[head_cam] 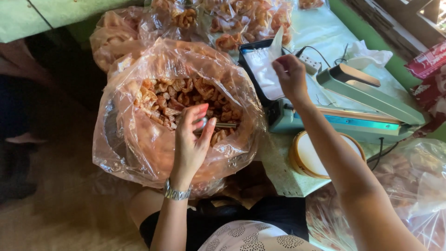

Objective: Scooping snacks from a large bulk bag into small plastic bags and sealing them using a manual heat sealer.

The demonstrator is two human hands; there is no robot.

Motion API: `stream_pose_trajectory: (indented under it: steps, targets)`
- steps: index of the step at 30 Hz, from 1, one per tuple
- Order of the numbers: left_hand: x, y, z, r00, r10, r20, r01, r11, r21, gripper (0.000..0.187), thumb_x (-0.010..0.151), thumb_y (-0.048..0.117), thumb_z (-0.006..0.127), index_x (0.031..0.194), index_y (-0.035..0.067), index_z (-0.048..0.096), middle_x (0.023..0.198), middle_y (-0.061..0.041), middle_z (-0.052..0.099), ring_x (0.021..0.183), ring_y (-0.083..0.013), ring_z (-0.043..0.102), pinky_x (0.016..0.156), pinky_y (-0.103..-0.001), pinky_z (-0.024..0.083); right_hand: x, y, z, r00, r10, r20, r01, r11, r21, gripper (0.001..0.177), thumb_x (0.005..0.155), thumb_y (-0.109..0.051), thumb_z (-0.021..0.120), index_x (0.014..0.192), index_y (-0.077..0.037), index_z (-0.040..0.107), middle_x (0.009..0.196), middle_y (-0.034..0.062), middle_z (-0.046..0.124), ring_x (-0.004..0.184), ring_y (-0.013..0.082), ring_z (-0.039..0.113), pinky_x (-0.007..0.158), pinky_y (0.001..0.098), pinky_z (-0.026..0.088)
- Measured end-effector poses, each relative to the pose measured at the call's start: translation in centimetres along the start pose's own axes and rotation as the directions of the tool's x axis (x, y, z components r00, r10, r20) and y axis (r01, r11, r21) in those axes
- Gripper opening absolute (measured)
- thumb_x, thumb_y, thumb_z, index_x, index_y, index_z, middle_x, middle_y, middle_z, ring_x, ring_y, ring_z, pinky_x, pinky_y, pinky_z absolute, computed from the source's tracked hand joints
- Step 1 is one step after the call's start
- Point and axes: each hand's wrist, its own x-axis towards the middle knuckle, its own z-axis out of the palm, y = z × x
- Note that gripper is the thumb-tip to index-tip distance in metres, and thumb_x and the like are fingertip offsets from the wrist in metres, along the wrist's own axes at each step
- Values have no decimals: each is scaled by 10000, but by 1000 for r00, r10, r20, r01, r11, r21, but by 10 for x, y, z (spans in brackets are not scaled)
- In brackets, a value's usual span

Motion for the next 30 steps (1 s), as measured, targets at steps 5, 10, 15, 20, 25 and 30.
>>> stream_pose_trajectory:
  steps: [5, 10, 15, 20, 25, 30]
  targets:
    - [17, -8, 25, 1000, -7, -30, 2, 984, -178, 451, 951, 262, 632, 1296, 10, 488, 1163, -239, 555, 1078, -401, 617, 868, -500, 541, -38, -116, 43, 960, 234, 156, -282, 783, 554, 114, 913, -173, 680, 935, -61, 674, 725, 11, 630, 668, 73, 580, 612, 196, 451]
    - [15, 1, 25, 984, 19, -176, -43, 990, -132, 290, 907, 203, 674, 1130, 34, 598, 975, -151, 630, 906, -293, 680, 708, -357, 576, -65, -160, 67, 923, 306, 232, -375, 585, 720, 100, 882, -109, 713, 909, -22, 671, 690, 29, 629, 637, 67, 591, 581, 169, 482]
    - [18, -37, 3, 949, 168, -266, -118, 974, 195, 36, 889, 138, 679, 917, 128, 699, 837, -34, 663, 790, -215, 671, 642, -277, 543, -73, -157, 66, 878, 338, 339, -475, 531, 702, 135, 894, -118, 705, 910, 14, 684, 703, 96, 676, 657, 121, 663, 617, 261, 584]
    - [21, -23, -45, 898, 232, -375, -150, 960, 236, 83, 884, 115, 714, 894, 50, 663, 736, -129, 647, 600, -260, 636, 496, -328, 498, -66, -105, 81, 782, -78, 618, 146, 988, -60, 189, 817, -118, 685, 985, -33, 693, 903, 183, 691, 822, 382, 686, 699, 499, 531]
    - [11, -17, -58, 909, 114, -400, -91, 993, 76, 117, 907, 40, 683, 845, 13, 589, 695, -95, 621, 524, -140, 590, 459, -232, 485, -81, -50, 144, 658, 74, 749, 374, 832, -411, 183, 793, -180, 689, 950, -90, 710, 874, 124, 688, 826, 352, 700, 725, 466, 557]
    - [9, -23, -71, 909, 58, -412, -50, 998, 29, 138, 862, 14, 730, 818, 15, 600, 657, -81, 620, 482, -107, 571, 413, -205, 460, -103, -10, 192, 732, -31, 681, 521, 669, -530, 127, 806, -130, 598, 861, -112, 712, 755, 97, 685, 803, 343, 710, 625, 395, 569]
